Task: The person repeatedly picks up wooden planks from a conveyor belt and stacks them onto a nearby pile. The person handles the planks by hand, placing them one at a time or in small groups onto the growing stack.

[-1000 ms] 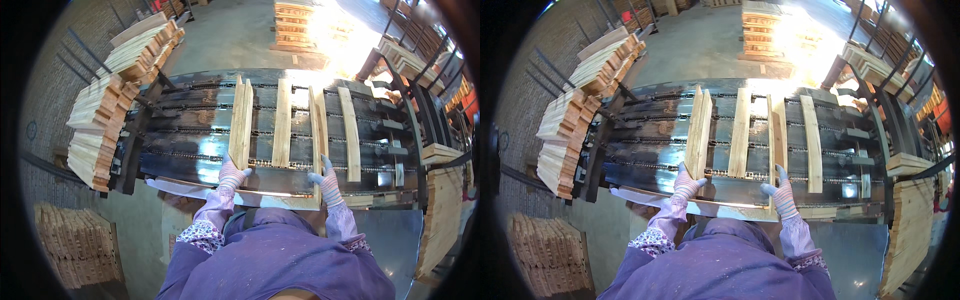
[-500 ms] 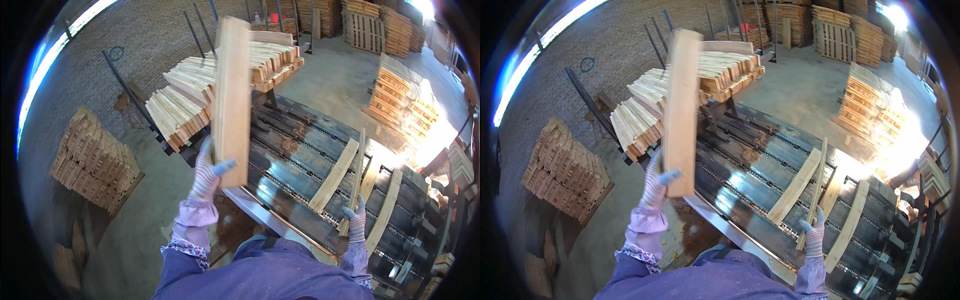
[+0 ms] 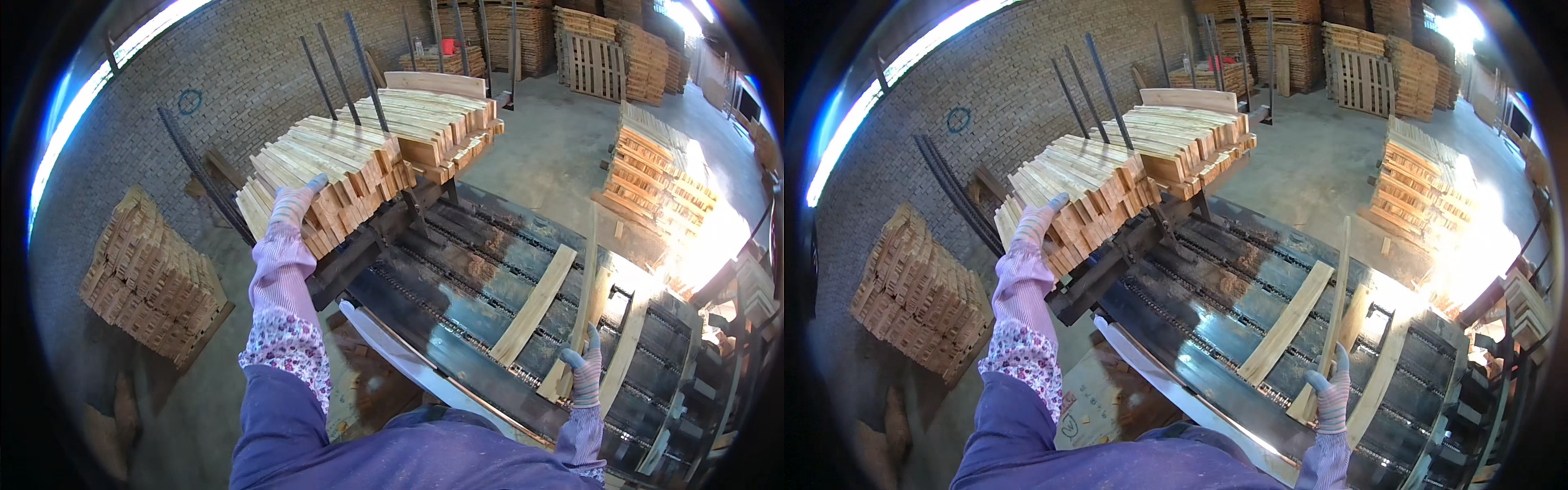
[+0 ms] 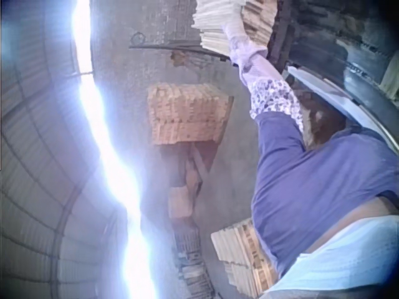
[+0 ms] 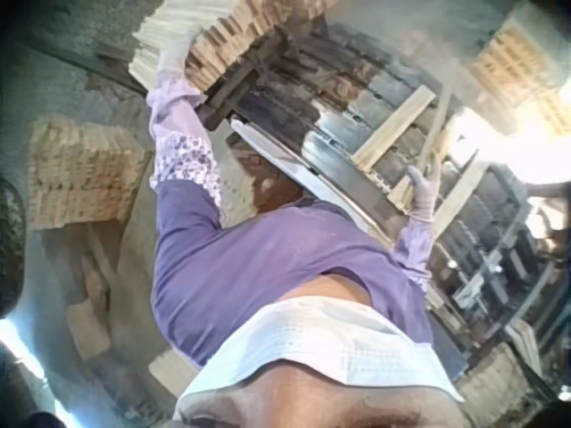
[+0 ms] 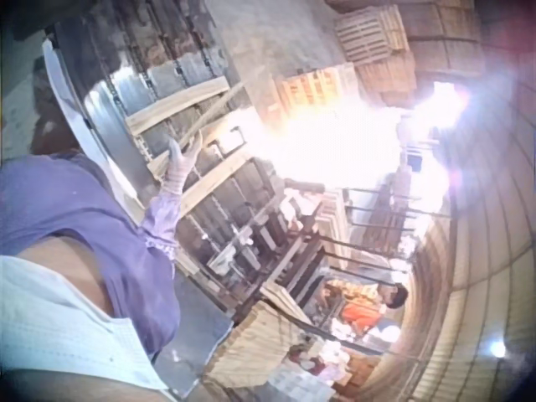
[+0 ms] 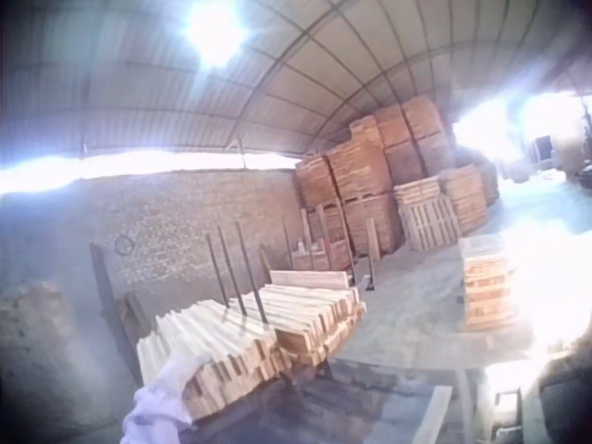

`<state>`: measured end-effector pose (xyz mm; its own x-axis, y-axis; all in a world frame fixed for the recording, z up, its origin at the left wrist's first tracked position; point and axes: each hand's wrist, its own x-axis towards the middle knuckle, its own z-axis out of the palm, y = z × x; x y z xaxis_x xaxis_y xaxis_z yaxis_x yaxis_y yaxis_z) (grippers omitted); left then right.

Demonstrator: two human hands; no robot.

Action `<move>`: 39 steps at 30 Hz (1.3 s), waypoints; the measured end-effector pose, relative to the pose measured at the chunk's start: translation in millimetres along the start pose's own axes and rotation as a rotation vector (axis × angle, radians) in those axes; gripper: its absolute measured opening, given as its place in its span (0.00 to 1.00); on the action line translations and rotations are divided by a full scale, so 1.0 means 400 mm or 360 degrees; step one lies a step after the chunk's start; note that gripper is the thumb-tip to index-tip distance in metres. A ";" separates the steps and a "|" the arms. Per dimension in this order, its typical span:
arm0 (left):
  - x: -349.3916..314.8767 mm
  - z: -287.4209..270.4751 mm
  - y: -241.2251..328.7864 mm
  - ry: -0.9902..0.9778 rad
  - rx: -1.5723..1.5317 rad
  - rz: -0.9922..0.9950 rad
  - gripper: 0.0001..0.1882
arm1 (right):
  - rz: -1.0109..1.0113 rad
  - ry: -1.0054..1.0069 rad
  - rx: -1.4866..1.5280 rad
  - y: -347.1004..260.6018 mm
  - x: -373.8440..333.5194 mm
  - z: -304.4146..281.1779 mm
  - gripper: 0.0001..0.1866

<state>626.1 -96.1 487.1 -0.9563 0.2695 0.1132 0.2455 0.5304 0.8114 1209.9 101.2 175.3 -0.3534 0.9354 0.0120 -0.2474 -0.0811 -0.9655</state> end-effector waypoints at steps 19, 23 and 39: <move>-0.402 0.844 -0.498 -0.1304 0.0120 0.1293 0.35 | -0.1466 0.0022 -0.1347 -0.495 1.093 1.021 0.29; -0.377 0.928 -0.472 -0.1554 0.0733 0.1176 0.46 | -0.1429 0.0004 -0.2016 -0.562 1.274 1.291 0.28; -0.255 0.939 -0.470 -0.1329 -0.0623 0.0260 0.43 | -0.1126 0.0392 -0.2658 -0.490 1.471 1.187 0.36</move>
<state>736.9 78.5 107.6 -0.4536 0.8874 -0.0824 0.1507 0.1675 0.9743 622.3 504.3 495.2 -0.4308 0.6736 0.6005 0.8350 0.5499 -0.0178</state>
